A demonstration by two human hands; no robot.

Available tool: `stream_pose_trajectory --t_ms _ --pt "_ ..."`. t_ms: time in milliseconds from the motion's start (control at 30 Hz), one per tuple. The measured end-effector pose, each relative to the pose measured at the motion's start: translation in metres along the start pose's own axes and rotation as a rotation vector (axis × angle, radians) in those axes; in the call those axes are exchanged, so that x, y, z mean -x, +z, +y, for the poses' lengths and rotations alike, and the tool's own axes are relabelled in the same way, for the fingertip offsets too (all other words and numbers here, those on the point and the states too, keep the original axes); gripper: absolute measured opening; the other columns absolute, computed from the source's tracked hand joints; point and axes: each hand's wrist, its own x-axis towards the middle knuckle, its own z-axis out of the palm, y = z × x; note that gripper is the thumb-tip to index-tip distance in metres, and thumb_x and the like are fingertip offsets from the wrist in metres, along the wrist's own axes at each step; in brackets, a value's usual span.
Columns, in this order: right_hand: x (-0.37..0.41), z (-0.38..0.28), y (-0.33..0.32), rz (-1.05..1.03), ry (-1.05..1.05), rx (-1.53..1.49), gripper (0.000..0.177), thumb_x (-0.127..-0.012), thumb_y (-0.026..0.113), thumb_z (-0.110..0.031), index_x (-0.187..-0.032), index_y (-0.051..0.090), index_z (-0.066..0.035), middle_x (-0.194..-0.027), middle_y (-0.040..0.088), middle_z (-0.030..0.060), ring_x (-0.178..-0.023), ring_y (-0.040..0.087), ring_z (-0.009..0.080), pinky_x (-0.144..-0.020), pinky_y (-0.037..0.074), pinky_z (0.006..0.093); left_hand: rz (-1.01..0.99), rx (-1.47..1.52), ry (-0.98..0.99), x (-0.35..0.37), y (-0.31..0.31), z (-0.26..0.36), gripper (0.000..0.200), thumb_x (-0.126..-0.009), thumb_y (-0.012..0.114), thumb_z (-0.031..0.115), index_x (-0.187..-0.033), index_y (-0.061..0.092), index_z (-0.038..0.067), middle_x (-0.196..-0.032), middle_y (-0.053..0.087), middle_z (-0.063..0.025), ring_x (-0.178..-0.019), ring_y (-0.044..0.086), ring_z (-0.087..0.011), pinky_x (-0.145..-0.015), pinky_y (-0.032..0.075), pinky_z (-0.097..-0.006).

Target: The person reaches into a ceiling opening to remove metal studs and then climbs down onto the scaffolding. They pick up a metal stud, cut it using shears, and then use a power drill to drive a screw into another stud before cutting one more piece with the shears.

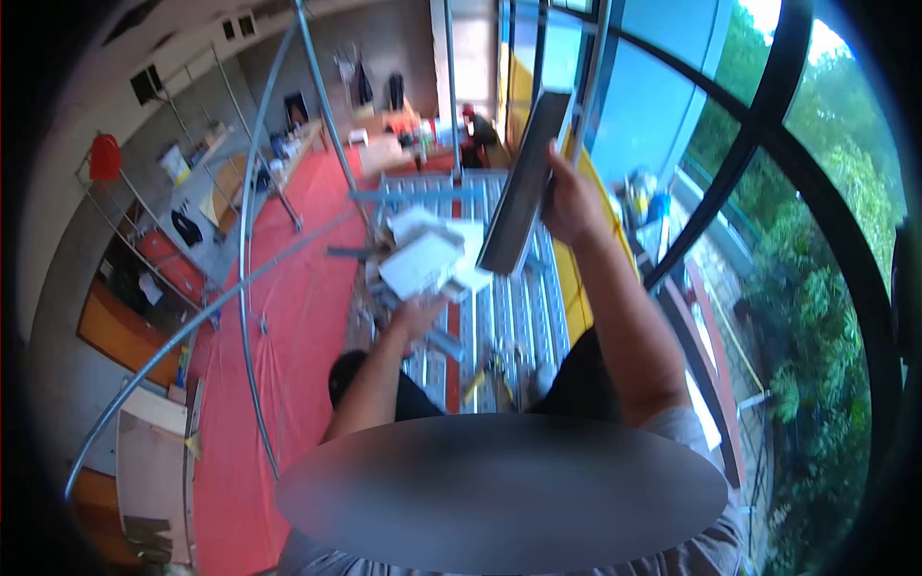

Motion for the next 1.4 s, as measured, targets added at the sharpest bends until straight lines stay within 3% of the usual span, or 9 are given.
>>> stream_pose_trajectory --t_ms 133,167,200,233,400,633,767,1067,1400 --pt "-0.019 0.016 -0.061 0.184 0.086 0.104 0.040 -0.103 0.050 -0.038 -0.111 0.060 0.000 -0.093 0.068 0.0145 -0.083 0.068 0.0250 -0.074 0.056 0.0388 -0.178 -0.327 0.055 0.002 -0.022 0.049 0.054 -0.085 0.072 0.049 -0.116 0.070 0.005 -0.078 0.067 -0.0045 -0.067 0.061 -0.0137 -0.061 0.050 -0.0310" --pt "-0.019 0.018 -0.072 0.201 0.134 0.186 0.049 -0.103 0.046 -0.043 -0.120 0.054 0.002 -0.104 0.065 0.0168 -0.093 0.066 0.0296 -0.084 0.055 0.0484 -0.283 -0.364 -0.075 0.001 -0.029 0.072 0.066 -0.081 0.071 0.059 -0.120 0.069 0.006 -0.109 0.070 -0.0230 -0.101 0.068 -0.0310 -0.090 0.052 -0.0382" --pt "-0.020 0.019 -0.078 0.237 0.156 0.176 0.049 -0.103 0.047 -0.043 -0.121 0.055 0.001 -0.104 0.065 0.0166 -0.094 0.065 0.0294 -0.083 0.055 0.0486 -0.266 -0.457 0.012 -0.013 -0.029 0.069 0.070 -0.079 0.070 0.059 -0.119 0.068 0.001 -0.114 0.067 -0.0274 -0.105 0.067 -0.0366 -0.092 0.051 -0.0402" --pt "-0.022 0.023 -0.085 0.274 0.179 0.164 0.048 -0.103 0.047 -0.043 -0.122 0.055 0.001 -0.103 0.065 0.0164 -0.094 0.065 0.0293 -0.083 0.055 0.0489 -0.161 -0.563 0.078 -0.032 -0.024 0.057 0.060 -0.080 0.074 0.052 -0.114 0.070 0.003 -0.095 0.073 -0.0146 -0.082 0.067 -0.0219 -0.076 0.053 -0.0360" --pt "-0.040 0.040 -0.138 0.341 0.230 0.177 0.044 -0.101 0.054 -0.041 -0.114 0.057 0.000 -0.097 0.067 0.0158 -0.082 0.069 0.0285 -0.072 0.059 0.0449 -0.100 -0.496 -0.119 -0.090 0.000 -0.009 0.054 -0.081 0.073 0.048 -0.109 0.072 0.002 -0.097 0.072 -0.0198 -0.090 0.070 -0.0269 -0.082 0.054 -0.0408" --pt "-0.045 0.075 -0.183 0.444 0.281 0.404 0.039 -0.096 0.063 -0.039 -0.111 0.057 -0.003 -0.091 0.067 0.0115 -0.078 0.068 0.0220 -0.068 0.057 0.0372 -0.472 -0.765 -0.334 -0.096 0.131 -0.149 0.067 -0.083 0.061 0.055 -0.121 0.064 -0.001 -0.126 0.062 -0.0252 -0.116 0.062 -0.0371 -0.099 0.048 -0.0443" --pt "-0.055 0.079 -0.189 0.368 0.336 0.473 0.036 -0.098 0.061 -0.036 -0.115 0.055 -0.004 -0.096 0.067 0.0095 -0.080 0.067 0.0200 -0.069 0.056 0.0362 -0.352 -0.465 -0.567 -0.044 0.208 -0.160 0.082 -0.079 0.067 0.058 -0.137 0.053 0.002 -0.137 0.056 -0.0240 -0.124 0.057 -0.0361 -0.104 0.045 -0.0417" --pt "-0.057 0.077 -0.223 0.374 0.307 1.152 0.042 -0.096 0.065 -0.038 -0.117 0.058 -0.003 -0.084 0.062 0.0058 -0.077 0.056 0.0156 -0.073 0.047 0.0343 -0.245 -0.783 -0.868 -0.005 0.280 -0.102 0.139 -0.060 0.074 0.078 -0.157 0.005 0.006 -0.155 0.018 -0.0289 -0.144 0.020 -0.0507 -0.108 0.027 -0.0701" --pt "-0.052 0.073 -0.230 0.369 0.344 1.012 0.040 -0.097 0.064 -0.038 -0.115 0.056 -0.002 -0.084 0.060 0.0024 -0.078 0.056 0.0112 -0.073 0.046 0.0308 -0.327 -0.829 -0.839 -0.006 0.257 -0.100 0.132 -0.063 0.083 0.053 -0.158 0.001 0.012 -0.154 0.026 -0.0230 -0.139 0.034 -0.0425 -0.109 0.030 -0.0639"
